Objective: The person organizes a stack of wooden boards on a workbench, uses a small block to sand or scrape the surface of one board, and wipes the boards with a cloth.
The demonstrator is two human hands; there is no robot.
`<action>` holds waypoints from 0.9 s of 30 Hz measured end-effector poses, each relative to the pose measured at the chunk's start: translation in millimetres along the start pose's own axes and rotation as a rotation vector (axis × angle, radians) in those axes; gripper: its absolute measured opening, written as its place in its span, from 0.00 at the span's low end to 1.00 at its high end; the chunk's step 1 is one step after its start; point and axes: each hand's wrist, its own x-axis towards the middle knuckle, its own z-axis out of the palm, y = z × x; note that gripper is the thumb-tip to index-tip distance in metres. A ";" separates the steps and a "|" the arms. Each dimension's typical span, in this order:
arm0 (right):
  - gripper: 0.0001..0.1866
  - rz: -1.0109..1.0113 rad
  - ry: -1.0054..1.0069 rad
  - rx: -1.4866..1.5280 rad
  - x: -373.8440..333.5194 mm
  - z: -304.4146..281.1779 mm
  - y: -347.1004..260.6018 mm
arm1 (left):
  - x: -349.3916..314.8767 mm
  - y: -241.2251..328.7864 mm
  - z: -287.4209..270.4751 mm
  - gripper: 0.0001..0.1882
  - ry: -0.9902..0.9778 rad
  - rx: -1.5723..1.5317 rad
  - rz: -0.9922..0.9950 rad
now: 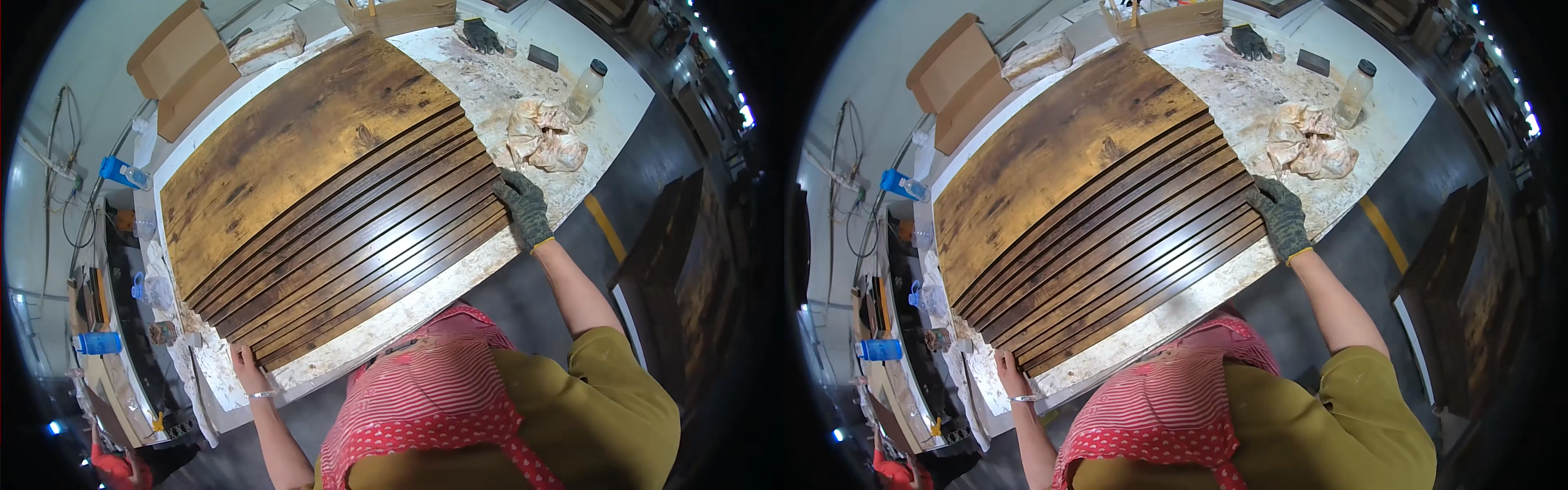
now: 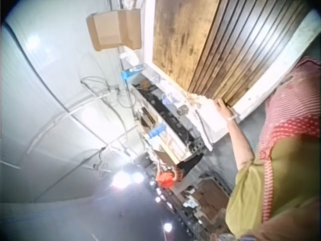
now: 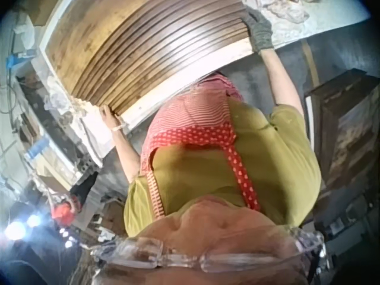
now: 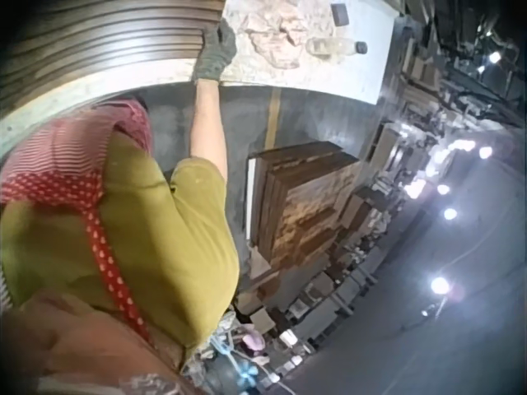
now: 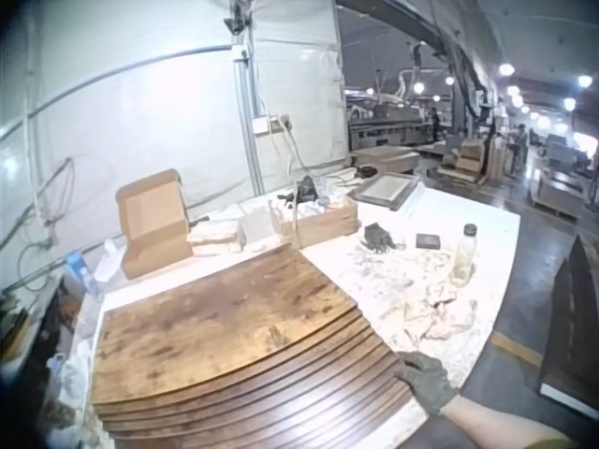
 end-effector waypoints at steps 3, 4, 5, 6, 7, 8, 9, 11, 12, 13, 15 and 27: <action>0.19 0.052 0.072 0.106 -1.4 6.2 3.4 | 0.3 0.2 6.7 0.17 0.019 -0.052 0.011; 0.18 0.060 0.104 0.101 -2.3 10.4 -1.3 | 0.8 -0.2 8.2 0.16 0.052 -0.072 0.013; 0.18 0.067 0.136 0.096 -3.1 12.7 -3.3 | 1.5 -0.3 11.0 0.16 0.053 -0.070 0.011; 0.18 0.066 0.132 0.097 -3.0 14.2 -2.6 | 1.6 0.7 13.4 0.16 0.071 -0.076 0.023; 0.17 0.071 0.162 0.117 -3.0 16.3 -1.0 | 2.0 1.7 14.4 0.15 0.089 -0.081 0.034; 0.17 0.077 0.191 0.137 -3.0 18.8 0.9 | 3.2 0.2 13.7 0.15 0.093 -0.080 0.035; 0.16 0.059 0.188 0.126 -2.6 18.4 4.0 | 4.9 -3.2 12.1 0.15 0.069 -0.085 0.045; 0.17 0.021 0.145 0.091 -2.0 17.0 9.4 | 0.9 0.4 7.2 0.15 0.046 -0.099 0.041; 0.17 -0.022 0.104 0.058 0.2 16.7 12.2 | -2.6 -3.8 -0.2 0.15 0.060 -0.093 0.030; 0.19 -0.084 0.026 -0.102 -1.6 13.2 5.0 | -8.0 -4.1 -4.9 0.16 0.081 -0.020 0.018; 0.20 -0.141 -0.018 -0.156 -10.6 6.6 -1.3 | -9.1 1.6 -9.7 0.18 0.074 0.245 0.070; 0.28 -0.136 -0.243 -0.291 11.8 -33.8 57.2 | -39.0 12.7 2.9 0.27 0.012 0.011 -0.061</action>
